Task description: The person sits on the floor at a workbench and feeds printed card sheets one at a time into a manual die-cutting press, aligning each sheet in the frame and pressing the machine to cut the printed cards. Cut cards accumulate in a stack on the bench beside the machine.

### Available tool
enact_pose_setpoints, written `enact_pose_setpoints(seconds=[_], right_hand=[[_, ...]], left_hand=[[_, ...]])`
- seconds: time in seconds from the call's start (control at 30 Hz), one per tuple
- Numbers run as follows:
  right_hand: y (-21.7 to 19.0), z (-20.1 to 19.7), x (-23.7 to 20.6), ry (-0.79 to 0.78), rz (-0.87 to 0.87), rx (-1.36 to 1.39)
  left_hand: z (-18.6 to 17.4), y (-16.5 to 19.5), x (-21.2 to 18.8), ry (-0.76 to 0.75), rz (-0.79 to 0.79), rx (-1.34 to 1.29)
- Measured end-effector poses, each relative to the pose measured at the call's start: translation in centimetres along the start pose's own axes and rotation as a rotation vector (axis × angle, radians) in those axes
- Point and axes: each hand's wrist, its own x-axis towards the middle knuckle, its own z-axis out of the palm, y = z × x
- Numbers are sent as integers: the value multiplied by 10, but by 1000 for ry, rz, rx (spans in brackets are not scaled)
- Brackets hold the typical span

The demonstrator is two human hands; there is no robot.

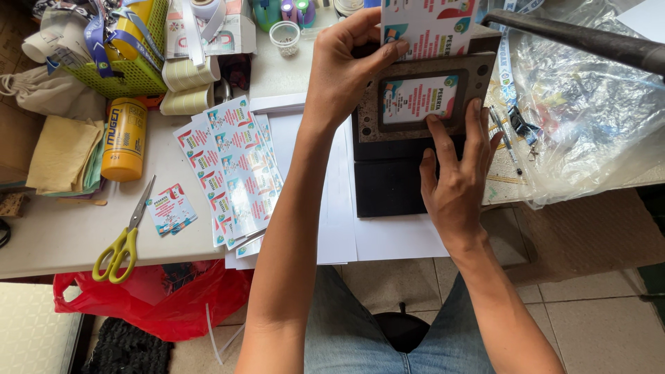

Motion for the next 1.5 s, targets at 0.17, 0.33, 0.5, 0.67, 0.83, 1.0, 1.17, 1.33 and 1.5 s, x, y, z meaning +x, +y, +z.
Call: enact_pose_setpoints(seconds=[0.17,0.33,0.5,0.67,0.83,1.0,1.17,1.33,1.5], right_hand=[[1,-1,0,-3,0,-2],[2,-2,1,-12,-12,21],[3,-2,2,-14,-16,10],[2,-3,2,-17,-11,28],[1,-4,2,-3,-27,17],[2,-4,0,6,-31,-1],[-1,-8,0,32,-45,-20],[-6,-13,2,42,-29,-5],[-8,-14,6,70,-40,-22]], left_hand=[[-2,2,0,-27,-3,2],[-2,3,1,-62,37,52],[1,1,1,-13,-16,94],[6,3,3,34,13,153],[14,13,-1,172,-60,317],[21,20,-6,320,-31,515],[31,17,-4,346,-147,624],[22,21,-1,268,-81,576],[17,26,3,180,-235,529]])
